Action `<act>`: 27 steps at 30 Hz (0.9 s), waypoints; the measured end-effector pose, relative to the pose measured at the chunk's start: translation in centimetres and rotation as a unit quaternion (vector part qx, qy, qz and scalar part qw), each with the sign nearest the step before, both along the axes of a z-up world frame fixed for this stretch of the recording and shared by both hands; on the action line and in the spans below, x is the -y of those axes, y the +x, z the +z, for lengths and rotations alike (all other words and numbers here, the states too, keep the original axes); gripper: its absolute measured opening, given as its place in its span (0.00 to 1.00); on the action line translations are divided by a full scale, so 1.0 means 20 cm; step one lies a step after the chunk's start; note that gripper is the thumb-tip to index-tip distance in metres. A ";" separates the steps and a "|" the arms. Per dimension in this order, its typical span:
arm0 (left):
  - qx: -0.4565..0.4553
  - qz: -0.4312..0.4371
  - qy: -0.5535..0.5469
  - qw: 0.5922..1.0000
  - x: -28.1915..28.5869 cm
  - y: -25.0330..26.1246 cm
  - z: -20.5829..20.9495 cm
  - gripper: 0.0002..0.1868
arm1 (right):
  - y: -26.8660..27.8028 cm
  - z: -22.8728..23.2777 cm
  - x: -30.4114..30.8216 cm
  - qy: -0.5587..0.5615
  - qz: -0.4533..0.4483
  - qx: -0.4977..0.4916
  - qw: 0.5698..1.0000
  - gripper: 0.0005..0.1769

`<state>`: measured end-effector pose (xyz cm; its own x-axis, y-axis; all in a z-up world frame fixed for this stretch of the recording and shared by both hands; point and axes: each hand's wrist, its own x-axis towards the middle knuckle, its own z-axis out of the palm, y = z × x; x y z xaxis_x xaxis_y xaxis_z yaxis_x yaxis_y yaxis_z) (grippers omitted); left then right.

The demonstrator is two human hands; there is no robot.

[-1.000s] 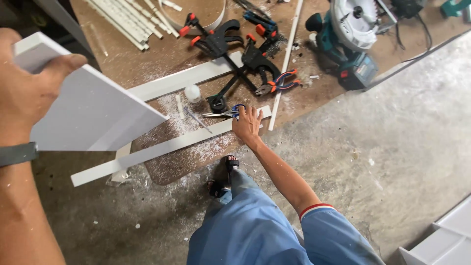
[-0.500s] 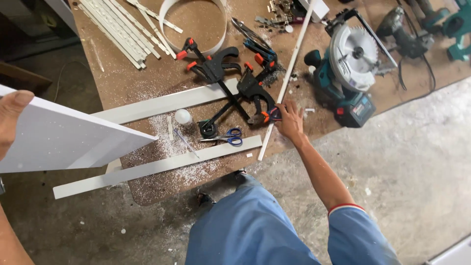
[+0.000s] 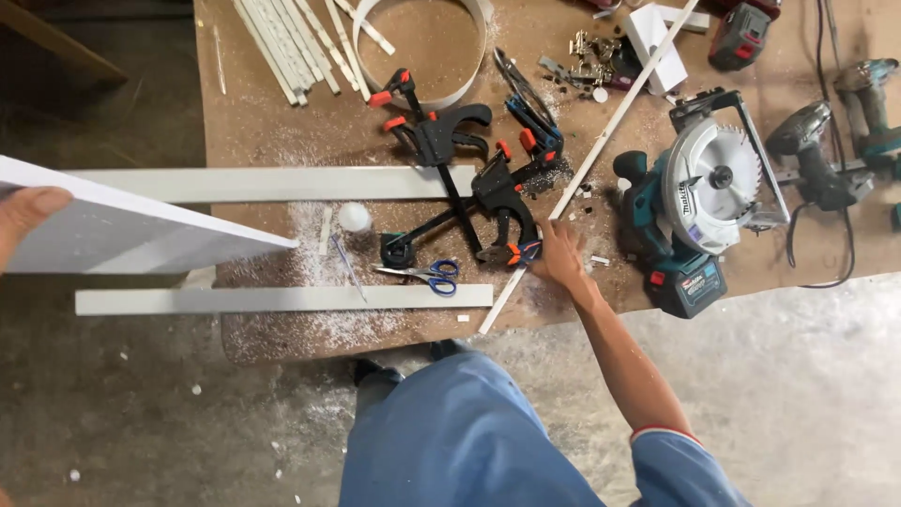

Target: Manually applying a white plastic edge banding strip to a wooden panel using glue and scissors.

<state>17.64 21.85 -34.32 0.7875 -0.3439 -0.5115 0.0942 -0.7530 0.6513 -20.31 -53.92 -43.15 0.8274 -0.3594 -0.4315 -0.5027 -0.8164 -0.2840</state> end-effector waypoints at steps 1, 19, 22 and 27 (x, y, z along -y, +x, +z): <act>0.014 -0.006 0.004 1.000 -0.01 -0.05 -0.02 0.27 | 0.02 -0.07 0.03 -0.001 0.030 0.029 0.999 0.50; -0.129 0.061 0.063 0.988 -0.39 -0.16 -0.10 0.12 | 0.33 -0.06 -0.69 0.198 0.145 0.225 0.943 0.17; 0.223 -0.057 0.173 0.958 0.49 -0.47 0.78 0.06 | 0.21 -0.11 -0.85 0.077 0.216 0.123 0.965 0.35; 0.430 -0.129 0.368 0.814 1.02 -0.93 1.55 0.17 | 0.13 -0.14 -0.89 0.060 0.166 0.027 0.984 0.35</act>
